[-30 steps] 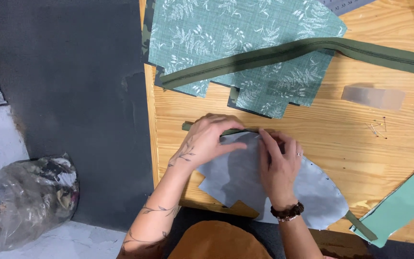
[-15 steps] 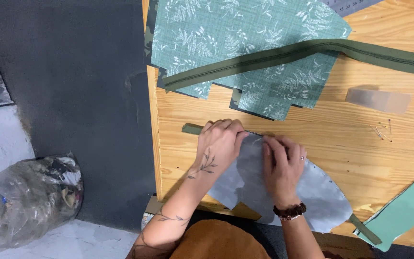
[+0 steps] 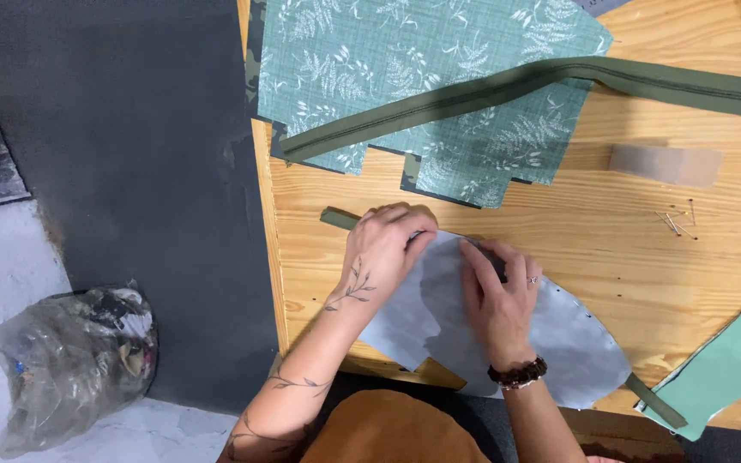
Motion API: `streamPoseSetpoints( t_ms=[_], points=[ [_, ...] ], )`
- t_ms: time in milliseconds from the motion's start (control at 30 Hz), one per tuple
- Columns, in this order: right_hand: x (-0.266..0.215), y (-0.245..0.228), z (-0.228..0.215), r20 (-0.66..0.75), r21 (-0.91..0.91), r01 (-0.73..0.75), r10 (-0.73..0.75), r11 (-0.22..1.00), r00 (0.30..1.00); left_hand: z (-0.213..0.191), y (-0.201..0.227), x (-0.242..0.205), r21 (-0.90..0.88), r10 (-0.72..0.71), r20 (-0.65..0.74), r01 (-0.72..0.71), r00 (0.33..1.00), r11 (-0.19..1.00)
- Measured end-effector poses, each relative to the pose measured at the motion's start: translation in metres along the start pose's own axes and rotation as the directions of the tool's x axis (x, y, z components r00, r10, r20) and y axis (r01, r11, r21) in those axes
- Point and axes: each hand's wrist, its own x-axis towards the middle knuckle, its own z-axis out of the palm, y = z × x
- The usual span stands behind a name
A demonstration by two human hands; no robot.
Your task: The person pins a green fabric strip to the edge of a light-colored fabric piece on a wooden table. They smooth the fabric, pick up pins, and secure the layers together before lifting the pinned assembly.
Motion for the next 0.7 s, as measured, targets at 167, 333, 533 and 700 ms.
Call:
streamPoseSetpoints(
  t_ms=[167,333,533,700],
  points=[
    [0.002,-0.001,-0.001,-0.008,0.005,-0.002,0.002,1.000,1.000,-0.008,0.012,0.002,-0.121,-0.146,0.027,0.148,0.989,0.982],
    [0.003,-0.002,-0.002,-0.009,0.015,0.004,-0.004,1.000,1.000,-0.002,0.003,0.006,-0.182,-0.285,0.118,0.303,0.951,0.936],
    [0.001,0.000,0.000,-0.010,-0.007,0.001,-0.001,1.000,1.000,-0.004,0.010,0.014,-0.030,-0.427,0.191,0.440,0.884,0.897],
    [0.000,-0.001,0.001,0.004,-0.017,-0.016,0.016,1.000,1.000,-0.015,0.016,0.019,0.016,-0.474,0.255,0.487,0.843,0.873]
  ],
)
